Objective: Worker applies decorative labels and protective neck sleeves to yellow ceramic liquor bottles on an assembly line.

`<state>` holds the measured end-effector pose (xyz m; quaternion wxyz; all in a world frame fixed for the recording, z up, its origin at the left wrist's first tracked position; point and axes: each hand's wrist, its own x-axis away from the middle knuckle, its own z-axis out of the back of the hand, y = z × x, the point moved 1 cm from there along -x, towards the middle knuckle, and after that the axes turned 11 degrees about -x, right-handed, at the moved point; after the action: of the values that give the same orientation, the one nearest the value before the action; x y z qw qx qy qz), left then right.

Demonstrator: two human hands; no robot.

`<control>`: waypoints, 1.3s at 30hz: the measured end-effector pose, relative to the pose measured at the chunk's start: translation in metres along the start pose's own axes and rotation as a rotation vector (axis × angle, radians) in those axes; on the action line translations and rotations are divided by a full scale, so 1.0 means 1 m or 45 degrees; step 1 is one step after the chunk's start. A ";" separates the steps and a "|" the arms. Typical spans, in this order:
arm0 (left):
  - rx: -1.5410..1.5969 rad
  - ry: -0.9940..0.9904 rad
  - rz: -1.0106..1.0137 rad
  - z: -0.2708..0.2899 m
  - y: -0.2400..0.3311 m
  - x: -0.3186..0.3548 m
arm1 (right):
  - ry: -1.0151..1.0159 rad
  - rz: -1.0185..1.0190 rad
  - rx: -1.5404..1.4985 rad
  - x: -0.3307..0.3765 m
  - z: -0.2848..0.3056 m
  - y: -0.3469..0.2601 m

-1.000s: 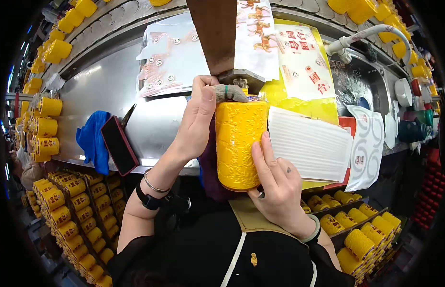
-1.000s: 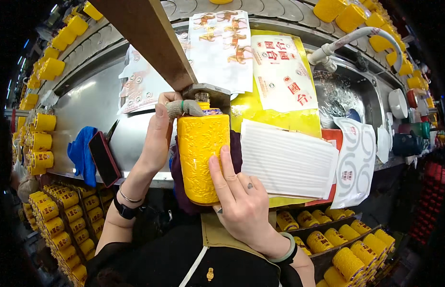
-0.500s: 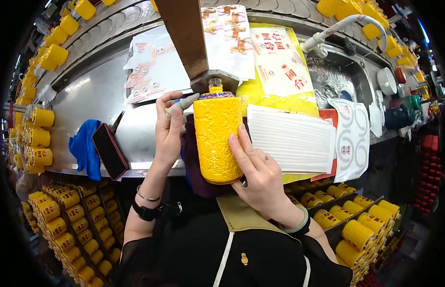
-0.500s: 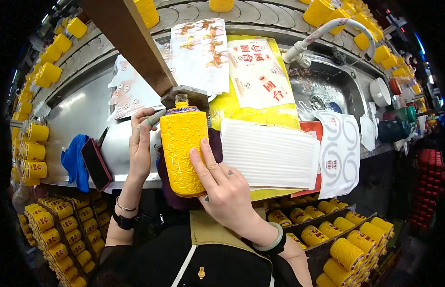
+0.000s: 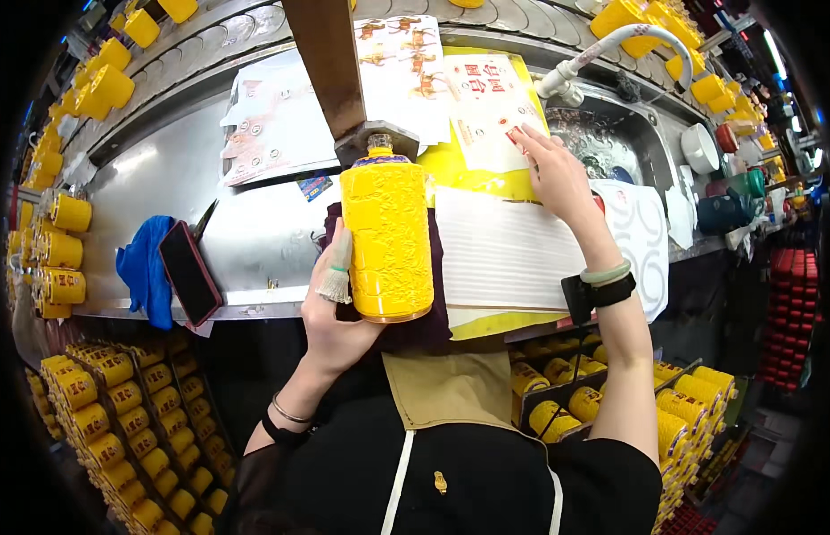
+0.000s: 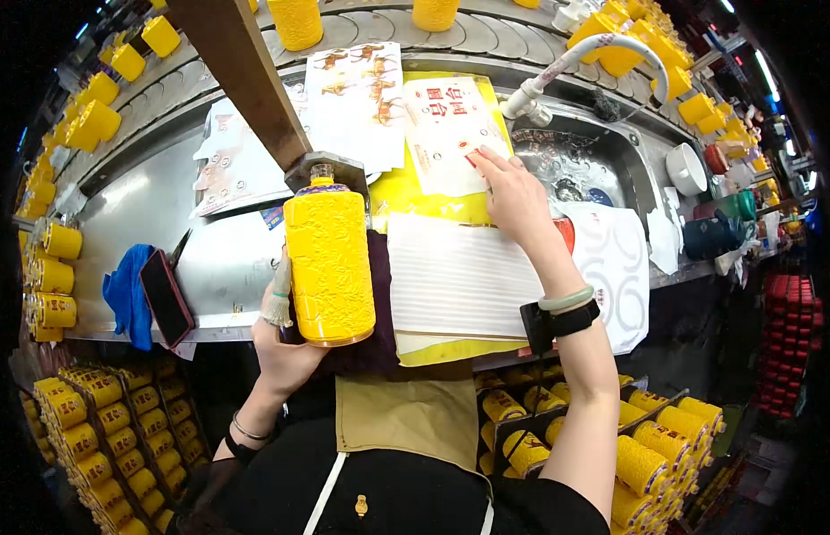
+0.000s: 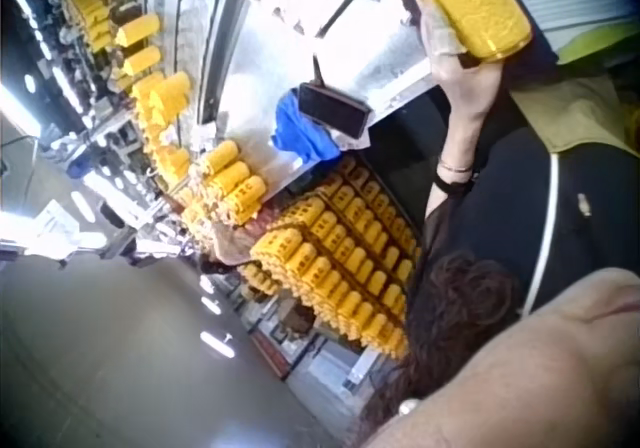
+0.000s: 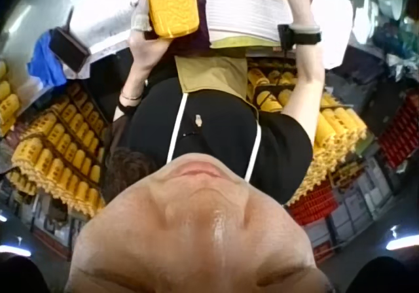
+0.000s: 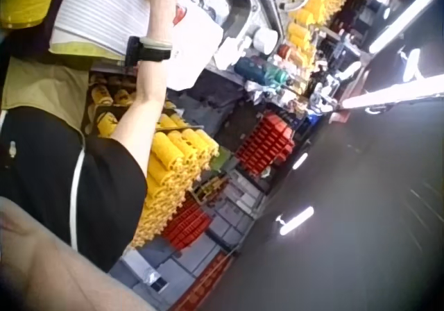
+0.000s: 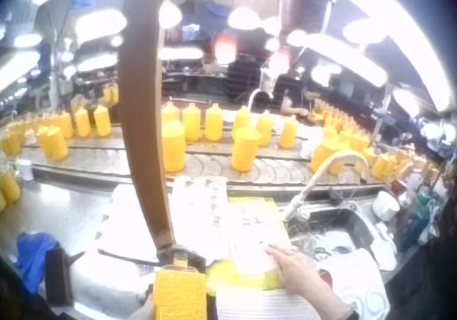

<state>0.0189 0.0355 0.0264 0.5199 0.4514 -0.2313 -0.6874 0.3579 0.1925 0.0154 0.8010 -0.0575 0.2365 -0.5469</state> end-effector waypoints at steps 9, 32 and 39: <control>-0.342 -0.076 -0.165 0.014 0.008 -0.002 | -0.208 -0.549 -0.055 -0.028 0.021 0.035; -0.393 -0.060 -0.146 0.016 0.012 -0.009 | -0.314 -0.941 0.451 -0.035 -0.031 0.182; -0.239 -0.026 -0.102 0.015 0.006 -0.010 | -0.111 -0.705 0.013 -0.050 0.034 0.088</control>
<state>0.0092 0.0400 0.0419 0.5298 0.4024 -0.1529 -0.7307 0.4332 0.2662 0.0306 0.6308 -0.1393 0.1743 -0.7432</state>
